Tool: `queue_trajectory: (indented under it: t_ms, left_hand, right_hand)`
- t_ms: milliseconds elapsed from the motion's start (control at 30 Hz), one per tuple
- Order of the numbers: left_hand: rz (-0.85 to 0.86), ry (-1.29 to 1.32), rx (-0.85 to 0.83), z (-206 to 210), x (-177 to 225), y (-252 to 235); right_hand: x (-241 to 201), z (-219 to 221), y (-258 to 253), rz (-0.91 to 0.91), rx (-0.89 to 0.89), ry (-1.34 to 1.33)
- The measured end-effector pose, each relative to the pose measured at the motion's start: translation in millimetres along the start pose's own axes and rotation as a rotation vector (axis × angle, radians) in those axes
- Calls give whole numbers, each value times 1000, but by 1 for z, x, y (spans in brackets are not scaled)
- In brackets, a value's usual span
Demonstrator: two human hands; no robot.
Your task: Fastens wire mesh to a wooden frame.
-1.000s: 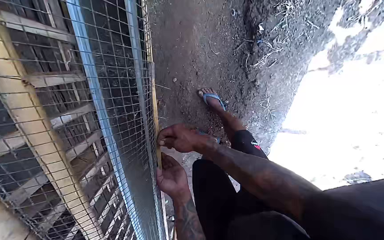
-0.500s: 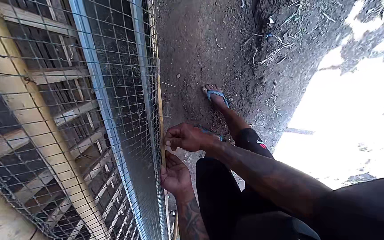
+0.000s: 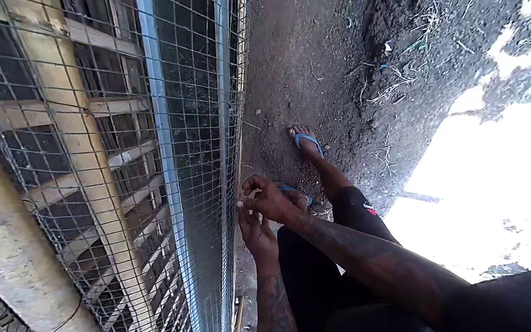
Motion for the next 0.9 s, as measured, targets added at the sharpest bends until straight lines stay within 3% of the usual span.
queue_trajectory:
  t_ms: [100, 233, 333, 567, 667, 800, 900]
  left_hand:
    - [134, -203, -7, 11, -1, -7]
    - [165, -254, 81, 19, 3, -5]
    - [183, -301, 113, 16, 6, 4]
    - [263, -283, 185, 11, 14, 9]
    - [294, -327, 235, 15, 17, 11]
    - [333, -404, 289, 15, 17, 12]
    - [389, -456, 276, 14, 19, 12]
  right_hand:
    - [6, -1, -11, -18, -124, 1]
    - [11, -1, -20, -134, -315, -45]
    - [12, -2, -25, -79, -332, -131]
    - [16, 11, -32, -18, -372, -20]
    - [21, 13, -32, -44, -329, 36]
    - [23, 19, -28, -168, -85, 215]
    - [22, 23, -28, -302, 3, 287]
Point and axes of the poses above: each hand's wrist, its own y-axis away from the middle knuckle, its own z-axis out of the palm, x = y × z, the point moved 3 cm from there along -y, towards the middle knuckle, and after that the axes turned 9 degrees about x, right-handed, at the moved point
